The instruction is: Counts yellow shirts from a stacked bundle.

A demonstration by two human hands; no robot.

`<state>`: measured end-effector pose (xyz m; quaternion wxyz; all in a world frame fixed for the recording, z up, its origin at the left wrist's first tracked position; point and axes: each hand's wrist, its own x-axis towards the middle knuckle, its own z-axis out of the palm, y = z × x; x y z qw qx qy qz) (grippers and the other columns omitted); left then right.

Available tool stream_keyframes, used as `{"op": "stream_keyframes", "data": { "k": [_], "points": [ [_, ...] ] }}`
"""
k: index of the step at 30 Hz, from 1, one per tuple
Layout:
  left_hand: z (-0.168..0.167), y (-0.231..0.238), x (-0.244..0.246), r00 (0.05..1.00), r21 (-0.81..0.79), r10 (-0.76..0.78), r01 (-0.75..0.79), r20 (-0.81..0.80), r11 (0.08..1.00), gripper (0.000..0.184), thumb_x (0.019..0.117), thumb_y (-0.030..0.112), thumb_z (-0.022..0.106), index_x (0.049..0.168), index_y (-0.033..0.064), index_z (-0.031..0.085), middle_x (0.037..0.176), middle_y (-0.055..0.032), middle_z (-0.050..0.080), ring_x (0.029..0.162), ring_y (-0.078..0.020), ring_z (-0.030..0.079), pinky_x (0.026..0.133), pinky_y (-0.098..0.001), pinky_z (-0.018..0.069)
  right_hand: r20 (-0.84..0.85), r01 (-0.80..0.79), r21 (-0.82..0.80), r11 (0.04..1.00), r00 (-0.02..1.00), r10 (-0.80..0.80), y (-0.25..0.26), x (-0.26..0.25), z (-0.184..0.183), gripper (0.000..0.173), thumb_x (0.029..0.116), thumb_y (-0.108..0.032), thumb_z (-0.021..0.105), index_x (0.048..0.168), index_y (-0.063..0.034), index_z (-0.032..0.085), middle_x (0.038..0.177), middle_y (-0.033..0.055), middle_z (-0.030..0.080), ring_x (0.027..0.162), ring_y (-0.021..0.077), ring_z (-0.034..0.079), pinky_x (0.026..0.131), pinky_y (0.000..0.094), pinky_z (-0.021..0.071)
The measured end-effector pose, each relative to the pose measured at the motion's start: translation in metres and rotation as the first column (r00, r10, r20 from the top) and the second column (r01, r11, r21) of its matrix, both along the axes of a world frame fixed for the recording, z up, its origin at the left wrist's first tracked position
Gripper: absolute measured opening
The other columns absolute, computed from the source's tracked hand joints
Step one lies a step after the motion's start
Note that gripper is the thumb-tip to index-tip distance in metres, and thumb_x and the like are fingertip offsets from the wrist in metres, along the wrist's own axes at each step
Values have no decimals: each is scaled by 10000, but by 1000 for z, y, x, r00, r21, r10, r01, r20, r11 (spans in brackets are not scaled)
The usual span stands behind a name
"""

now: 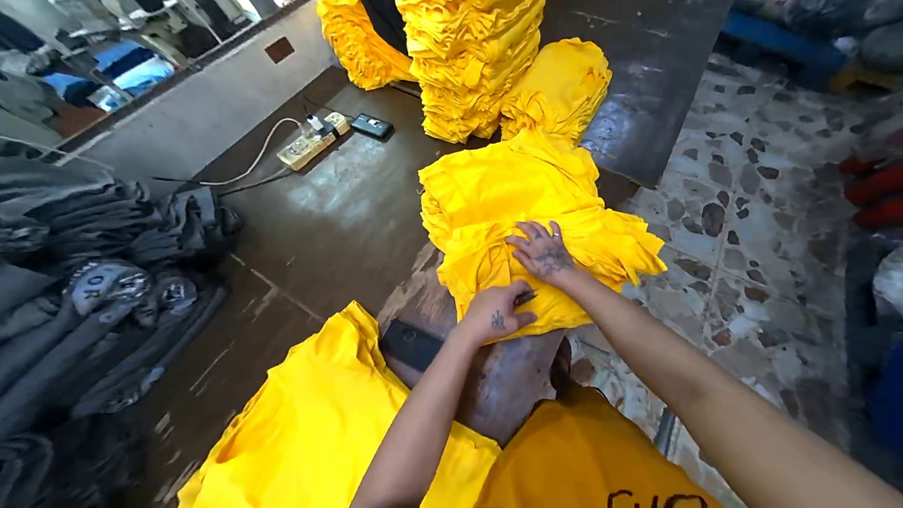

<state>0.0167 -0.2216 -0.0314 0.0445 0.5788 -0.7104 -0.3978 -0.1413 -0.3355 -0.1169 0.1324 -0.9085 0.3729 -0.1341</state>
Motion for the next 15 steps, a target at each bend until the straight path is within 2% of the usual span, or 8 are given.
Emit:
{"op": "stream_keyframes", "data": {
  "k": [2, 4, 6, 8, 9, 11, 13, 15],
  "points": [
    [-16, -2, 4, 996, 181, -7, -9, 89, 983, 440, 997, 257, 641, 1380, 52, 576, 1239, -248, 664, 1191, -426, 628, 1001, -648, 465, -36, -51, 107, 993, 998, 55, -9, 0, -1, 379, 1066, -343, 487, 1401, -240, 630, 1536, 164, 495, 1457, 406, 409, 1134, 745, 225],
    [-22, 0, 12, 997, 168, 70, -67, -12, 984, 343, 1019, 213, 617, 1266, -24, 634, 1162, -259, 671, 1120, -394, 642, 998, -591, 471, 23, -68, 223, 972, 998, 65, -9, -4, 9, 364, 1050, -327, 544, 1387, -230, 642, 1570, 173, 451, 1502, 398, 334, 1177, 719, 161],
    [-16, 0, 17, 991, 129, 91, -78, -98, 989, 319, 1023, 218, 618, 1180, -55, 665, 1078, -249, 680, 1029, -356, 652, 963, -543, 487, 194, -31, 150, 988, 981, 1, 10, -15, 16, 301, 1002, -276, 617, 1271, -195, 726, 1533, 201, 489, 1499, 424, 330, 1196, 702, 171],
    [-10, 0, 22, 987, 139, 96, -78, -126, 987, 329, 1036, 238, 599, 1180, -49, 673, 1083, -239, 685, 1028, -339, 655, 968, -534, 485, 404, 86, -42, 995, 913, -62, 47, -30, 19, 226, 974, -221, 627, 1109, -121, 777, 1414, 205, 599, 1429, 442, 437, 1182, 679, 275],
    [-8, -1, 24, 982, 139, 114, -93, -148, 986, 335, 1046, 233, 580, 1212, -43, 674, 1123, -235, 690, 1067, -332, 659, 995, -526, 482, 474, 147, -93, 985, 876, -86, 66, -38, 23, 204, 969, -201, 625, 1047, -93, 779, 1318, 199, 656, 1345, 427, 528, 1140, 638, 369],
    [-4, 0, 27, 965, 151, 159, -129, -210, 980, 351, 1078, 187, 507, 1333, -21, 631, 1273, -233, 663, 1212, -318, 628, 1086, -487, 444, 528, 173, -71, 982, 842, -110, 101, -49, 30, 181, 949, -151, 626, 986, -51, 773, 1094, 179, 721, 1088, 348, 674, 980, 498, 529],
    [-13, 0, 27, 950, 164, 201, -165, -237, 973, 385, 1097, 169, 447, 1422, 5, 573, 1378, -232, 614, 1315, -316, 572, 1143, -465, 396, 510, 119, 0, 993, 854, -103, 123, -52, 26, 168, 921, -107, 633, 974, -24, 770, 986, 182, 723, 949, 326, 701, 875, 437, 572],
    [-27, -1, 26, 943, 153, 231, -198, -241, 968, 416, 1101, 178, 428, 1464, -2, 526, 1384, -249, 603, 1319, -337, 566, 1143, -478, 392, 458, 80, 23, 996, 885, -82, 127, -48, 14, 184, 907, -104, 648, 1022, -24, 767, 1011, 191, 719, 960, 348, 699, 873, 449, 575]
  ]
}}
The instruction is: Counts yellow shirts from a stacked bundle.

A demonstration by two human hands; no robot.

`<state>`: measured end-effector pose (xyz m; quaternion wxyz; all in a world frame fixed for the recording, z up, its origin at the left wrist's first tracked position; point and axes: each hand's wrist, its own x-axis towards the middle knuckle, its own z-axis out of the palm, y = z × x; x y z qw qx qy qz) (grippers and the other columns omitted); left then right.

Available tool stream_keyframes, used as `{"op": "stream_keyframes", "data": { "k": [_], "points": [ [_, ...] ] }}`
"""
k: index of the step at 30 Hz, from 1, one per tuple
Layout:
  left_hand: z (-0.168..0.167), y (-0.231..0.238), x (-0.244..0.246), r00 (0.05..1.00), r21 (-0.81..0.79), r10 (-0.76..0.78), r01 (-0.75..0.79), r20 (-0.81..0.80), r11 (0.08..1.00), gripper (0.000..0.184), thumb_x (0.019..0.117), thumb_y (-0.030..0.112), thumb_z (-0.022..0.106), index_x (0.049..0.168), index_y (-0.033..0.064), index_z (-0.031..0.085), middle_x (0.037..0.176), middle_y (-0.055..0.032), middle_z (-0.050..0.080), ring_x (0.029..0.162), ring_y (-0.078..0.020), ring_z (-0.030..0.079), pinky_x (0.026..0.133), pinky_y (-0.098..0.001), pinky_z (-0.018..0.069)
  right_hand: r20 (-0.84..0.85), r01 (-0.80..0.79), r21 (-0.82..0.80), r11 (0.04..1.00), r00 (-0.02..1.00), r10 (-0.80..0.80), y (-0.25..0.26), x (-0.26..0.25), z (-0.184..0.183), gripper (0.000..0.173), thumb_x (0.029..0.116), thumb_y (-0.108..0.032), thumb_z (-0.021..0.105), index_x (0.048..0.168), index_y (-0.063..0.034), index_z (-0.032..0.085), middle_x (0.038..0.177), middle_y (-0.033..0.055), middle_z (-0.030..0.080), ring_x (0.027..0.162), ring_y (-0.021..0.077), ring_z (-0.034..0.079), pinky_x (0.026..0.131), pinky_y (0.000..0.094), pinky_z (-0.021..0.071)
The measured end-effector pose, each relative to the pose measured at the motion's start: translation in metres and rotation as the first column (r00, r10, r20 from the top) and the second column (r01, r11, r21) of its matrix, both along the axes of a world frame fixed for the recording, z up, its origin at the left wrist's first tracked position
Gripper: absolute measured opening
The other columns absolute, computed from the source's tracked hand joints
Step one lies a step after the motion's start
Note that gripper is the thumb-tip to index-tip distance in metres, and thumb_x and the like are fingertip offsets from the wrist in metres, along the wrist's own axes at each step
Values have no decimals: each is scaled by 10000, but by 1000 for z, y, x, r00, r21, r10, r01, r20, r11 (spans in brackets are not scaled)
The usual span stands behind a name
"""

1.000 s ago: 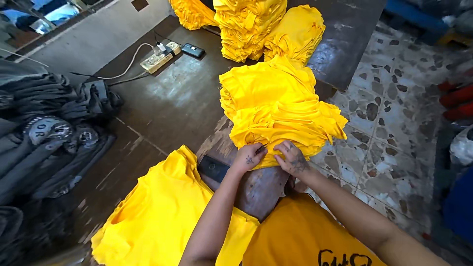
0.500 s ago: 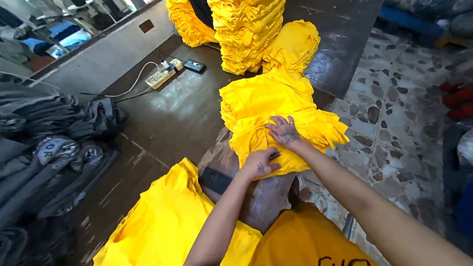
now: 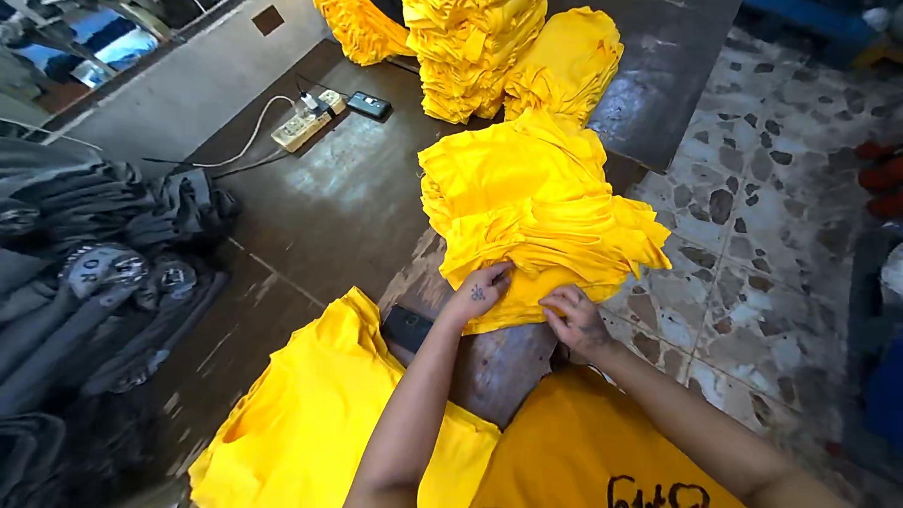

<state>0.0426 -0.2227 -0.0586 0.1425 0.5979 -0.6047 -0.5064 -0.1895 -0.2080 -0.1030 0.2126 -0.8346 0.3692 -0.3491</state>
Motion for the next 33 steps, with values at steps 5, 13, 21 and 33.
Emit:
{"op": "stream_keyframes", "data": {
  "k": [5, 13, 21, 33],
  "points": [
    [-15, 2, -6, 998, -44, 57, -59, -32, 997, 396, 1090, 157, 447, 1428, -25, 544, 1294, -256, 641, 1218, -332, 620, 1078, -488, 448, -221, -96, 34, 995, 970, 101, -16, 23, -12, 271, 928, -198, 694, 1159, -70, 750, 1164, 229, 704, 1127, 458, 655, 985, 634, 487],
    [1, 28, 6, 995, -45, 95, -95, 11, 994, 419, 1043, 157, 509, 1451, 64, 530, 1161, -208, 679, 1007, -276, 666, 932, -461, 518, -118, -120, -4, 993, 986, 119, -6, 21, -7, 207, 918, -154, 674, 1080, -49, 748, 1122, 198, 717, 1088, 413, 679, 975, 582, 509],
    [13, 55, 7, 982, -173, 117, -91, 149, 981, 419, 987, 187, 524, 1360, 9, 589, 1167, -189, 682, 1069, -308, 661, 953, -513, 509, -65, -146, -190, 971, 989, 135, -5, 23, -10, 134, 941, -133, 644, 924, -89, 770, 1003, 166, 737, 998, 383, 702, 937, 560, 531],
    [2, 78, -2, 954, -251, 122, -52, 273, 967, 387, 1011, 180, 558, 1369, 53, 630, 1223, -181, 693, 1126, -341, 674, 974, -545, 513, -172, -89, -86, 992, 982, 73, 2, 25, -17, 129, 933, -157, 667, 959, -92, 775, 1180, 237, 699, 1144, 469, 646, 975, 625, 496]
  ]
}}
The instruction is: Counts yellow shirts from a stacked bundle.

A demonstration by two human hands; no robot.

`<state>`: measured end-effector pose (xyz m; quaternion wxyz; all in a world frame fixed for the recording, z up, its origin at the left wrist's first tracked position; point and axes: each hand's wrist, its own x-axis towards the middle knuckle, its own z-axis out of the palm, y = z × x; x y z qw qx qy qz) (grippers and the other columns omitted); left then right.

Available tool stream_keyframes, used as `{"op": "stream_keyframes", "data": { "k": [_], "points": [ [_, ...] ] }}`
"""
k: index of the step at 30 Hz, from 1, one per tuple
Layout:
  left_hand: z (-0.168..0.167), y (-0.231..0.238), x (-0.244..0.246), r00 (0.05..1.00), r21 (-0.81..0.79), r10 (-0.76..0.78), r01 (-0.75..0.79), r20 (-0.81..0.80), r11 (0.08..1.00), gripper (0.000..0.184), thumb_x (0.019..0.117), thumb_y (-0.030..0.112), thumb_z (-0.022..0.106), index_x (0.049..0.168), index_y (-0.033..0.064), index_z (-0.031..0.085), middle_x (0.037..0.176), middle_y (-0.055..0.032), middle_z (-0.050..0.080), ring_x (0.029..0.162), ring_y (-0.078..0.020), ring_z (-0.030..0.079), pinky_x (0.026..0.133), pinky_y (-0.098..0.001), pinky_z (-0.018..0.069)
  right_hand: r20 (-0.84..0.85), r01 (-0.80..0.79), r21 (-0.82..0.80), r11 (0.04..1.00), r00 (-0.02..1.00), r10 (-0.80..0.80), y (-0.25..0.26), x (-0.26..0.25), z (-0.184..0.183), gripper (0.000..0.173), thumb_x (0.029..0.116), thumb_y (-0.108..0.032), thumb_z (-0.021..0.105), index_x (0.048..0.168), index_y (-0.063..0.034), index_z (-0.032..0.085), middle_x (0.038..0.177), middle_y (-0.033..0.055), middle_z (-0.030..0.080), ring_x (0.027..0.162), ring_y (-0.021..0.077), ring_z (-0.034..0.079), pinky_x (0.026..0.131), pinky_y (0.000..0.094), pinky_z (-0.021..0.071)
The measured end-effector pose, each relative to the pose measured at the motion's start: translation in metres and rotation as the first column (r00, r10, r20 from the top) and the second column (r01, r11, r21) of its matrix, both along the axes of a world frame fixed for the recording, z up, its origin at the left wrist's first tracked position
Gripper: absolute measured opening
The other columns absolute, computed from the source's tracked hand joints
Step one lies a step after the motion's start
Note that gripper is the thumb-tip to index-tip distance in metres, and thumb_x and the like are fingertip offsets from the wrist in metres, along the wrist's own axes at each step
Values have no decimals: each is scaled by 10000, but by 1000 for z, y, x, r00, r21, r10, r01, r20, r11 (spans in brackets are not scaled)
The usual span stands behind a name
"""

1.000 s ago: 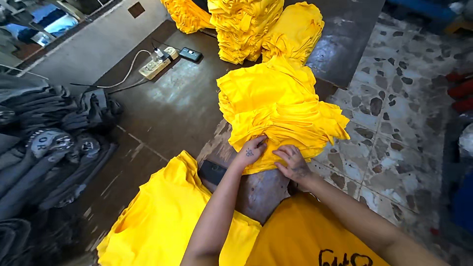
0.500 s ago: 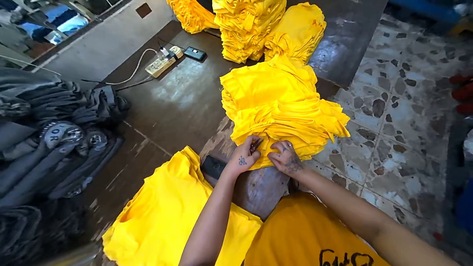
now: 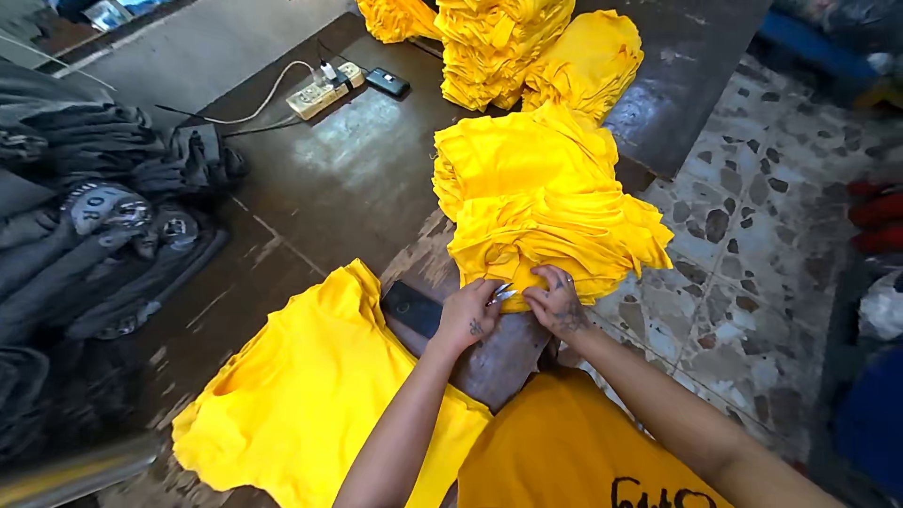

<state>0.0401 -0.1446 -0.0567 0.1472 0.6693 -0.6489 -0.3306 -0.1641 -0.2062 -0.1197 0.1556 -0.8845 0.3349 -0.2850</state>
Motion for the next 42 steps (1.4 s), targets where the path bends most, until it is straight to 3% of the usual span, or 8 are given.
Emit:
{"op": "stream_keyframes", "data": {
  "k": [2, 7, 12, 18, 24, 30, 37, 42],
  "points": [
    [-2, 1, 0, 1000, -27, 15, -15, -6, 1000, 420, 1002, 175, 566, 1402, 52, 601, 1237, -170, 696, 1134, -336, 678, 979, -549, 518, 51, -21, -80, 997, 998, 26, -1, -1, 1, 122, 934, -157, 660, 930, -110, 773, 1152, 216, 710, 1124, 444, 659, 965, 599, 510],
    [-9, 10, -6, 988, -220, -105, 127, 109, 967, 249, 970, 99, 584, 1182, 31, 697, 1101, -185, 724, 1059, -397, 689, 890, -560, 542, 108, -32, -142, 989, 993, 48, 3, -8, -1, 97, 907, -128, 666, 916, -105, 760, 1139, 229, 703, 1117, 442, 655, 964, 577, 516],
    [-20, 7, -16, 968, -364, -136, 207, 211, 908, 208, 933, 34, 588, 1107, 44, 701, 1040, -165, 727, 1000, -394, 699, 805, -542, 552, 113, -25, -131, 991, 993, 40, 8, -4, 4, 91, 897, -121, 672, 895, -101, 760, 1148, 231, 701, 1127, 447, 651, 978, 576, 509],
    [-17, 0, -14, 990, -207, -97, 117, 102, 971, 283, 1030, 132, 511, 1219, 33, 697, 1137, -187, 728, 1058, -386, 705, 891, -559, 543, 119, -11, -123, 992, 992, 26, 14, -12, 7, 114, 896, -142, 646, 866, -76, 733, 1129, 219, 708, 1113, 418, 662, 971, 536, 521],
    [-25, -2, -4, 997, -170, 57, -64, -47, 983, 353, 1024, 243, 569, 1306, 65, 683, 1156, -171, 721, 1066, -338, 704, 929, -540, 544, 6, 137, 117, 984, 990, -138, 7, -21, -6, 285, 891, -167, 704, 1118, 4, 715, 1253, 292, 642, 1190, 486, 611, 1020, 599, 484],
    [-12, -4, -9, 999, -126, 25, -30, -40, 992, 367, 1023, 239, 568, 1338, 77, 663, 1184, -170, 714, 1059, -335, 705, 920, -536, 546, 79, 73, -5, 997, 994, -73, -3, -11, -8, 126, 926, -146, 670, 937, -86, 781, 1132, 227, 709, 1105, 450, 657, 973, 592, 505],
    [-7, 4, -16, 982, -282, -129, 164, 139, 945, 265, 991, 125, 581, 1217, 58, 703, 1092, -187, 727, 1033, -396, 701, 865, -557, 549, 131, 70, -43, 997, 989, -64, 10, -31, -2, 118, 917, -131, 665, 919, -75, 769, 1117, 226, 703, 1107, 433, 653, 977, 559, 510],
    [-13, -5, -30, 949, -275, -237, 289, 207, 917, 325, 974, 41, 550, 1259, 90, 699, 1105, -186, 727, 1017, -411, 700, 822, -563, 542, 150, 78, -85, 993, 987, -64, 12, -25, 1, 99, 900, -116, 676, 905, -73, 765, 1115, 220, 703, 1104, 424, 656, 983, 542, 515]
  ]
}}
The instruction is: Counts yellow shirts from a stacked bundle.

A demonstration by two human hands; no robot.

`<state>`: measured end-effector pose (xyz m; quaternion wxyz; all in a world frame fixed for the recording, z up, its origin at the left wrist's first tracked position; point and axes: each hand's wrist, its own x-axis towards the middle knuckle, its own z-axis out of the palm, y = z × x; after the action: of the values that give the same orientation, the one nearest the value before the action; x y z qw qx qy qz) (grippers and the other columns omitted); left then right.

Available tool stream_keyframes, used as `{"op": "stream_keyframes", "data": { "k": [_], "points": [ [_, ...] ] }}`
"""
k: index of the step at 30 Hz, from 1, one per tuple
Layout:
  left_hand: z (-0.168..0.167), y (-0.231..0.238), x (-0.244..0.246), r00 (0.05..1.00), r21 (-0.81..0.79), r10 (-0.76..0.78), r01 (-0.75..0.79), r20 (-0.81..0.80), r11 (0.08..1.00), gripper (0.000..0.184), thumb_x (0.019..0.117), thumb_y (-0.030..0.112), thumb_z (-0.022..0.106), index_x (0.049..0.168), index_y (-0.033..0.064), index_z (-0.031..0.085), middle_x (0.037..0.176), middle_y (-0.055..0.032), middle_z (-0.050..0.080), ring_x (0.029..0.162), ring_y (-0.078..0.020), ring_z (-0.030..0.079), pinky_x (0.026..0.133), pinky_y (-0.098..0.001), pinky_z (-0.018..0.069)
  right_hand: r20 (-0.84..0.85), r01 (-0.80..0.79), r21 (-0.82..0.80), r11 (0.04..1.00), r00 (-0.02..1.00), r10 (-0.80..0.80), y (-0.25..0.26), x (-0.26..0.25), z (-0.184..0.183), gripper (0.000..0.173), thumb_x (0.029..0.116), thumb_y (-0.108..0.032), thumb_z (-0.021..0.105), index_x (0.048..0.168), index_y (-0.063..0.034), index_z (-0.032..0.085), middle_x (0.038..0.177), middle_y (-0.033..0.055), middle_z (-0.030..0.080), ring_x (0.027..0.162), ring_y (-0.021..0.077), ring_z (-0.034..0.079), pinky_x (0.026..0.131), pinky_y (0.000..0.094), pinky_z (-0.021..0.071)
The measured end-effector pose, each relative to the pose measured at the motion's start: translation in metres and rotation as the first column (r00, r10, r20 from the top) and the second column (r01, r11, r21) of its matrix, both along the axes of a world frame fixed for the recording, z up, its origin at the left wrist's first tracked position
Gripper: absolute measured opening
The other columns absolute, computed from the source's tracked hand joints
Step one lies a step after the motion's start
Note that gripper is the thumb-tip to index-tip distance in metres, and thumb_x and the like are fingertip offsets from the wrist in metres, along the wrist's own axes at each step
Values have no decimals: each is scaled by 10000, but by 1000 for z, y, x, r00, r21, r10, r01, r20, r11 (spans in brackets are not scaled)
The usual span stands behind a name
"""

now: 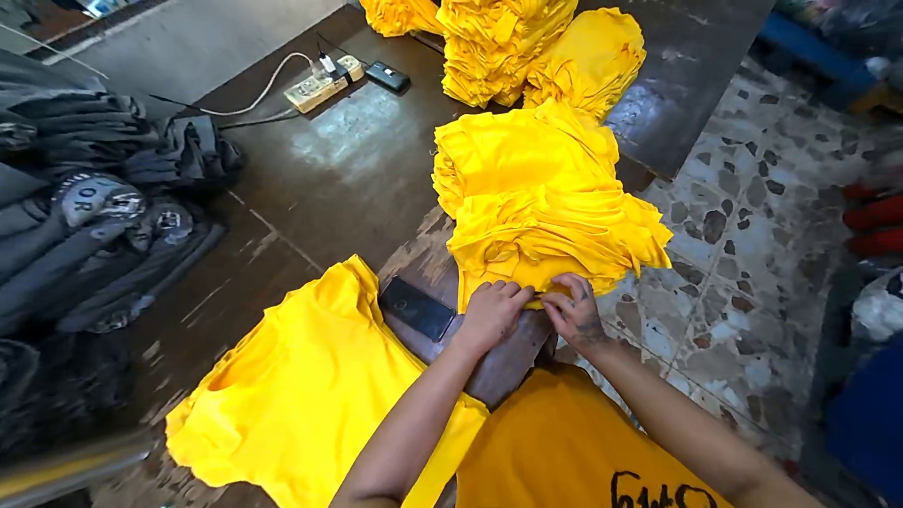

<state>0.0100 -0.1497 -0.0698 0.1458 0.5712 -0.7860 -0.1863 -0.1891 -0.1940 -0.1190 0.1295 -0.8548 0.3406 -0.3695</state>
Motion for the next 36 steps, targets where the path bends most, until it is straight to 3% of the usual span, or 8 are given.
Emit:
{"op": "stream_keyframes", "data": {
  "k": [3, 7, 13, 18, 24, 29, 33, 36],
  "points": [
    [-4, -5, 0, 995, 37, 83, -81, -52, 996, 322, 995, 84, 531, 1264, 82, 708, 1102, -193, 734, 1001, -397, 719, 825, -558, 564, -9, -20, -6, 1000, 1000, 20, 5, -4, 1, 126, 915, -143, 656, 882, -71, 755, 1065, 195, 719, 1082, 400, 671, 975, 520, 527],
    [-4, -17, -2, 991, 215, 127, -115, -43, 970, 396, 1012, 206, 554, 1387, 98, 621, 1163, -212, 699, 1013, -391, 709, 828, -574, 559, -52, -52, 6, 999, 997, 52, 13, -17, -6, 474, 1028, -330, 550, 675, -28, 646, 687, 137, 644, 718, 306, 676, 697, 412, 563],
    [-29, -42, 13, 951, 334, 242, -168, -194, 927, 348, 1069, 281, 514, 1164, 2, 700, 1046, -214, 724, 1034, -392, 697, 925, -618, 511, -145, 153, 180, 972, 981, -128, -15, -19, -17, 300, 955, -234, 652, 1140, -11, 732, 1232, 250, 673, 1196, 457, 622, 1039, 591, 484],
    [-20, -50, 29, 916, 374, 266, -144, -300, 916, 358, 1086, 264, 494, 1097, -42, 679, 913, -206, 676, 886, -334, 665, 858, -547, 509, -163, 268, 207, 941, 958, -237, -49, -32, -13, 189, 971, -162, 650, 1038, -25, 761, 1095, 226, 695, 1080, 438, 648, 922, 616, 498],
    [-18, -42, 27, 893, 392, 291, -146, -343, 908, 343, 1077, 252, 512, 1058, -46, 681, 880, -178, 670, 849, -275, 653, 835, -485, 513, -62, 135, 163, 977, 990, -127, -27, -18, 5, 192, 956, -168, 637, 1000, -38, 772, 999, 168, 733, 989, 360, 696, 891, 530, 544],
    [-20, -39, 22, 894, 401, 291, -142, -341, 905, 352, 1068, 257, 532, 1065, -61, 683, 921, -197, 690, 891, -285, 668, 877, -479, 517, -17, 76, 150, 986, 997, -74, -21, -5, 3, 184, 942, -156, 633, 972, -31, 765, 937, 159, 736, 918, 348, 712, 850, 510, 560],
    [-3, -68, 35, 975, 418, 76, 19, -211, 908, 315, 1066, 220, 529, 1153, -40, 685, 1042, -229, 706, 1022, -366, 686, 955, -582, 506, -26, -151, 113, 982, 988, 155, -4, 3, 28, 227, 941, -188, 622, 830, -21, 727, 812, 152, 719, 813, 329, 713, 772, 449, 581],
    [17, -115, 49, 968, 268, 174, -122, -181, 956, 301, 1070, 232, 523, 1149, -15, 676, 1006, -208, 705, 980, -365, 689, 902, -602, 523, -191, -154, 138, 978, 965, 179, -10, 15, 17, 271, 993, -249, 594, 1108, -69, 761, 1234, 206, 704, 1214, 423, 640, 1037, 604, 487]
  ]
}}
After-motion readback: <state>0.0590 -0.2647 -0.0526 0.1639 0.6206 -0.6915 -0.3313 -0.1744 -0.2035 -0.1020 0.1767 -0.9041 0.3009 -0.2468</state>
